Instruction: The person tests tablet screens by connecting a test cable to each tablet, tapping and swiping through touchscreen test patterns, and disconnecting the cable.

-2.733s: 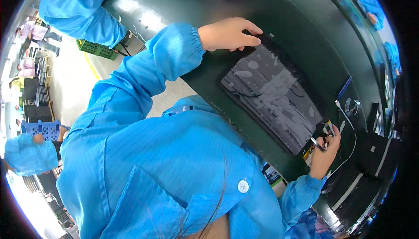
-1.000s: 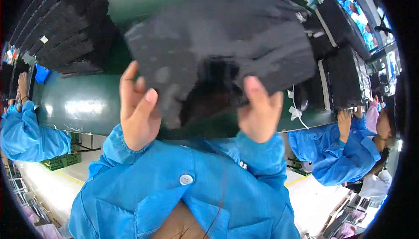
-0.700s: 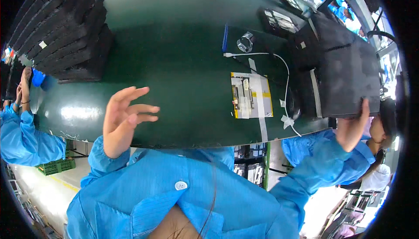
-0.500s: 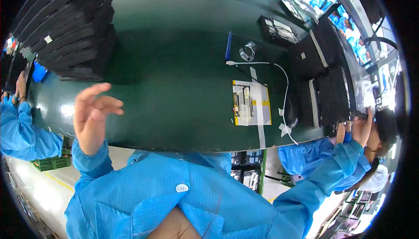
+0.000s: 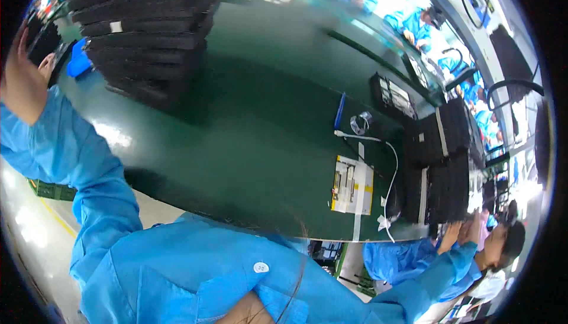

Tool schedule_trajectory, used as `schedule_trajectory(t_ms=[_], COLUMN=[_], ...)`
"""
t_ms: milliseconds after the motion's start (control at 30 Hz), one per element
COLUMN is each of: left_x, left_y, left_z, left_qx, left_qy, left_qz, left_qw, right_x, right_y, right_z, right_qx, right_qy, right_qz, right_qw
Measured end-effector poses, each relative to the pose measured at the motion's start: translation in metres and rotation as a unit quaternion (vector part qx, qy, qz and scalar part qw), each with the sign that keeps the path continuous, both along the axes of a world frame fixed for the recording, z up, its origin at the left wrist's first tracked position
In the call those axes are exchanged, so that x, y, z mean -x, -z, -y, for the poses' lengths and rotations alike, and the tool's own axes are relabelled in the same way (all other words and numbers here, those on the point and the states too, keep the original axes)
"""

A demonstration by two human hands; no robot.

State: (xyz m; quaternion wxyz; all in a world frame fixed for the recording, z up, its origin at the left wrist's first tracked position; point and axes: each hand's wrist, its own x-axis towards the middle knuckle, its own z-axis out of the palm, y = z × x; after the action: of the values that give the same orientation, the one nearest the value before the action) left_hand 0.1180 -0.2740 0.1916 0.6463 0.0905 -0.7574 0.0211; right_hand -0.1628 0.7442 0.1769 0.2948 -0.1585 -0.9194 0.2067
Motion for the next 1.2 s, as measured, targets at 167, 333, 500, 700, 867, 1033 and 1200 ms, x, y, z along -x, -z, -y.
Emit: schedule_trajectory(t_ms=[167,333,500,700,867,1033,1200], left_x=[0.048,0.112,0.115,0.101,0.103,0.083,0.092], left_y=[0.028,0.029,0.014,0.009,-0.024,-0.088,-0.121], left_z=[0.062,0.034,0.008,0.019,0.058,0.092,0.083], left_qx=[0.037,-0.207,-0.235,-0.196,-0.079,-0.428,-0.268], left_qy=[-0.246,0.095,0.178,0.220,0.169,0.427,0.142], left_qz=[-0.078,-0.208,-0.196,-0.198,-0.142,0.041,0.123], left_qw=[0.965,0.951,0.935,0.935,0.972,0.796,0.945], right_x=[0.016,0.044,0.024,-0.001,0.001,-0.003,0.009], right_y=[-0.039,-0.098,-0.107,-0.134,-0.162,-0.163,-0.168], right_z=[0.062,0.249,0.513,0.741,0.802,0.810,0.820], right_qx=[-0.106,-0.045,0.149,0.303,0.330,0.293,0.287], right_qy=[0.002,-0.251,-0.645,-0.697,-0.677,-0.730,-0.759], right_qz=[-0.001,-0.052,0.059,0.115,0.287,0.281,0.300], right_qw=[0.994,0.966,0.747,0.640,0.592,0.550,0.502])
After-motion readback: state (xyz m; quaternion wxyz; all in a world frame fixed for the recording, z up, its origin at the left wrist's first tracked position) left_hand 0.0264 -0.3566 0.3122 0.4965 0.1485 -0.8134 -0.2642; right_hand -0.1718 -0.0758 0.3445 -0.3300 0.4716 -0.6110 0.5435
